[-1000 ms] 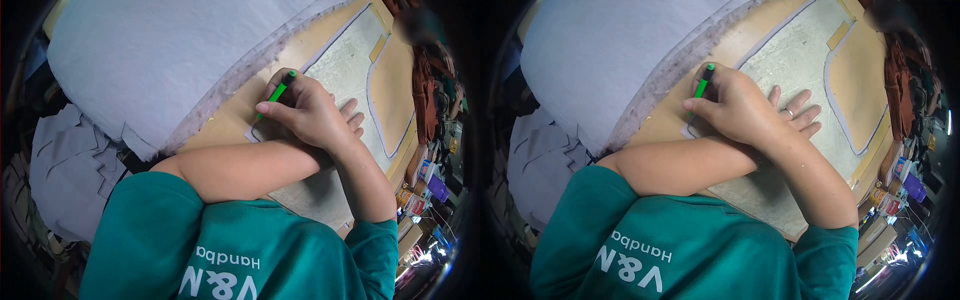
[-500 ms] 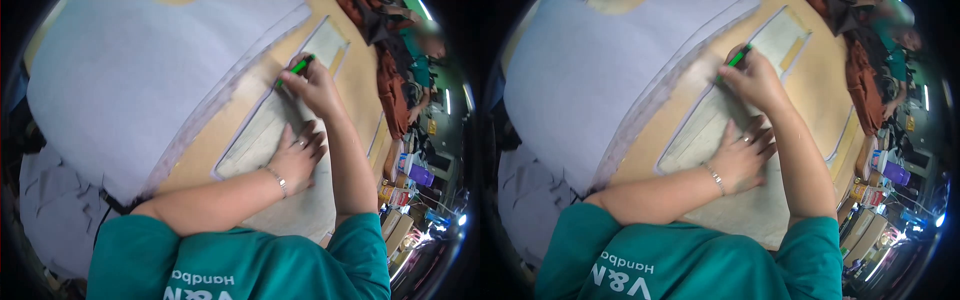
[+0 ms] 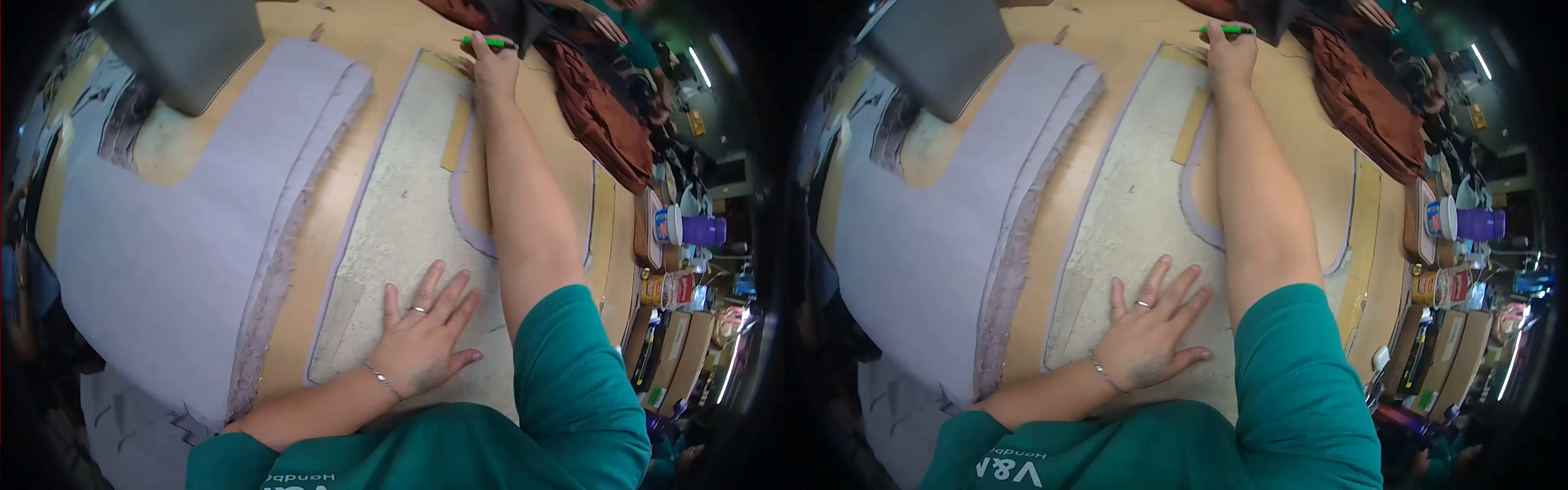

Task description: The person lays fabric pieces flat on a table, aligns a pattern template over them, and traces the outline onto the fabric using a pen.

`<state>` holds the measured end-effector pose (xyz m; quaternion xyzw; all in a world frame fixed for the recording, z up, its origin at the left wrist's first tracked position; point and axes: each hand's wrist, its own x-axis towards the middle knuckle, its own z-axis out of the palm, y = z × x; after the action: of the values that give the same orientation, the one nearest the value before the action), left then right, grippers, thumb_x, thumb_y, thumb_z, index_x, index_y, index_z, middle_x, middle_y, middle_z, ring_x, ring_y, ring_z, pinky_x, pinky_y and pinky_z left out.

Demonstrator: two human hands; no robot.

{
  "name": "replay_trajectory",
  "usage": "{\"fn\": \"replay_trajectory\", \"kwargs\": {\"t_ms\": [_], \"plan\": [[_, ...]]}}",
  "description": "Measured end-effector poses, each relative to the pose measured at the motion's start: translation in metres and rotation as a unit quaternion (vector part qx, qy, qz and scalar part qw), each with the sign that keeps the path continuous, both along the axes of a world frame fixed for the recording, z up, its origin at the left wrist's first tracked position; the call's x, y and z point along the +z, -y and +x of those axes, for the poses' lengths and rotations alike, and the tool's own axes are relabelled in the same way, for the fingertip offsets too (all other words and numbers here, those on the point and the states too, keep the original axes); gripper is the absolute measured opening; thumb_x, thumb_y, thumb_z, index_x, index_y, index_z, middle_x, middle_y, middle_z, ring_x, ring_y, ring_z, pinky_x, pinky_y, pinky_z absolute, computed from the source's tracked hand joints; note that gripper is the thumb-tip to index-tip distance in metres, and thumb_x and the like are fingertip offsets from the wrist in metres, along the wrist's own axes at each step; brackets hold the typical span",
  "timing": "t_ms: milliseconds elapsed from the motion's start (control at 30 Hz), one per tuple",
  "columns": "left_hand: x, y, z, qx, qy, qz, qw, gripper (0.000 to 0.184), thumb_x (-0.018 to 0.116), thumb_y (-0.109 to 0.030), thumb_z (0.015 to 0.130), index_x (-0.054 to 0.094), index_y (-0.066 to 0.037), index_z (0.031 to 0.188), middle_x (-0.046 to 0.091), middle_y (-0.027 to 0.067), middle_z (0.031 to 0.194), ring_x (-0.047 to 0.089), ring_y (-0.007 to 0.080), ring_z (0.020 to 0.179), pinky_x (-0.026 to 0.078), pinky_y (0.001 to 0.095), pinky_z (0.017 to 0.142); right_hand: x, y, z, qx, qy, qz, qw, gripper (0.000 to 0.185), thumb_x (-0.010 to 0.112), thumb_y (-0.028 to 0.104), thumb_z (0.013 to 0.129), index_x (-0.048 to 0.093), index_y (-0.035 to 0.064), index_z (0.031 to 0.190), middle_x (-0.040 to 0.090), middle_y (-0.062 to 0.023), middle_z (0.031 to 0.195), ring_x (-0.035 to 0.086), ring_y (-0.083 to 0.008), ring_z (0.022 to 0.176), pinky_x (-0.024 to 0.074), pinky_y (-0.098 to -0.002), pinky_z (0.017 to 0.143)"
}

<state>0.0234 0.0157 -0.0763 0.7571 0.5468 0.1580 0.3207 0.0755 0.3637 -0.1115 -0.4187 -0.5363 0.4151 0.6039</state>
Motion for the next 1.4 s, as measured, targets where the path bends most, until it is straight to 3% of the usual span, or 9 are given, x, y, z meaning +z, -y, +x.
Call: {"fn": "replay_trajectory", "kwargs": {"t_ms": [167,233,300,467,667,1033,1133,1333,1400], "plan": [[0.011,-0.039,-0.026,0.079,0.147,0.006,0.986,0.039,0.049,-0.026,0.080,0.048,-0.002,0.111,0.048,0.0154,0.113,0.041,0.0307,0.110,0.033,0.0427,0.090,-0.013,0.021,0.041,-0.061,-0.157,-0.064,0.984,0.013,0.053,0.009,0.079,0.041,0.0033,0.078,0.055,-0.0086,0.067,0.055,-0.0152,0.055,0.0446,-0.0236,0.043],[0.015,-0.093,-0.036,0.111,0.056,0.168,0.978,0.030,0.047,-0.020,0.082,0.053,0.002,0.102,0.055,0.0172,0.101,0.049,0.0322,0.099,0.037,0.0306,0.087,-0.009,0.028,0.034,-0.090,-0.105,-0.047,0.989,0.013,0.052,0.006,0.079,0.040,0.0021,0.078,0.053,-0.0092,0.065,0.052,-0.0142,0.050,0.0441,-0.0229,0.043],[-0.004,-0.156,-0.041,0.139,0.010,0.255,0.957,0.030,0.044,-0.019,0.081,0.049,-0.008,0.109,0.051,0.0111,0.108,0.045,0.0307,0.102,0.039,0.0419,0.083,-0.012,0.027,0.033,-0.093,-0.069,-0.033,0.993,0.013,0.052,0.006,0.079,0.039,0.0019,0.079,0.053,-0.0093,0.065,0.051,-0.0135,0.048,0.0443,-0.0230,0.043],[-0.028,-0.232,-0.030,0.182,-0.199,0.133,0.954,0.039,0.032,-0.033,0.086,0.037,-0.027,0.123,0.024,0.0000,0.135,0.014,0.0285,0.126,0.014,0.0619,0.093,-0.022,0.019,0.036,-0.067,-0.039,-0.029,0.997,0.024,0.060,0.017,0.075,0.043,0.0003,0.076,0.055,-0.0084,0.062,0.054,-0.0143,0.050,0.0435,-0.0266,0.047],[-0.031,-0.234,-0.032,0.186,-0.188,0.128,0.956,0.041,0.030,-0.036,0.085,0.034,-0.029,0.125,0.021,0.0001,0.136,0.012,0.0293,0.126,0.010,0.0625,0.094,-0.018,-0.030,0.014,-0.019,0.180,0.059,0.982,0.025,0.062,0.018,0.074,0.049,-0.0022,0.082,0.057,-0.0096,0.068,0.056,-0.0161,0.062,0.0444,-0.0285,0.057],[-0.033,-0.234,-0.033,0.189,-0.175,0.135,0.957,0.041,0.030,-0.036,0.085,0.035,-0.028,0.124,0.022,0.0008,0.136,0.013,0.0294,0.126,0.011,0.0620,0.094,-0.002,-0.026,-0.005,0.151,0.192,-0.035,0.969,0.018,0.058,0.013,0.078,0.045,0.0024,0.086,0.055,-0.0054,0.073,0.053,-0.0107,0.067,0.0434,-0.0235,0.059],[-0.033,-0.233,-0.034,0.188,-0.175,0.129,0.958,0.041,0.030,-0.036,0.085,0.035,-0.028,0.124,0.022,0.0007,0.136,0.012,0.0294,0.126,0.011,0.0621,0.094,0.003,-0.028,0.033,0.084,0.299,-0.037,0.950,0.016,0.057,0.012,0.079,0.044,0.0041,0.085,0.054,-0.0044,0.072,0.052,-0.0107,0.065,0.0427,-0.0235,0.058],[-0.032,-0.235,-0.031,0.186,-0.179,0.119,0.959,0.041,0.030,-0.038,0.085,0.034,-0.028,0.125,0.021,0.0007,0.136,0.012,0.0295,0.126,0.010,0.0621,0.094,-0.011,0.005,0.070,0.035,0.084,-0.038,0.995,0.018,0.060,0.015,0.075,0.047,0.0034,0.078,0.056,-0.0048,0.067,0.053,-0.0124,0.057,0.0435,-0.0265,0.052],[-0.030,-0.235,-0.032,0.184,-0.186,0.117,0.958,0.042,0.030,-0.039,0.085,0.034,-0.028,0.125,0.021,0.0005,0.136,0.012,0.0295,0.126,0.010,0.0620,0.094,-0.023,0.004,0.065,-0.017,0.136,0.023,0.990,0.018,0.060,0.015,0.075,0.048,0.0025,0.079,0.057,-0.0058,0.067,0.055,-0.0129,0.059,0.0444,-0.0272,0.054]]}}
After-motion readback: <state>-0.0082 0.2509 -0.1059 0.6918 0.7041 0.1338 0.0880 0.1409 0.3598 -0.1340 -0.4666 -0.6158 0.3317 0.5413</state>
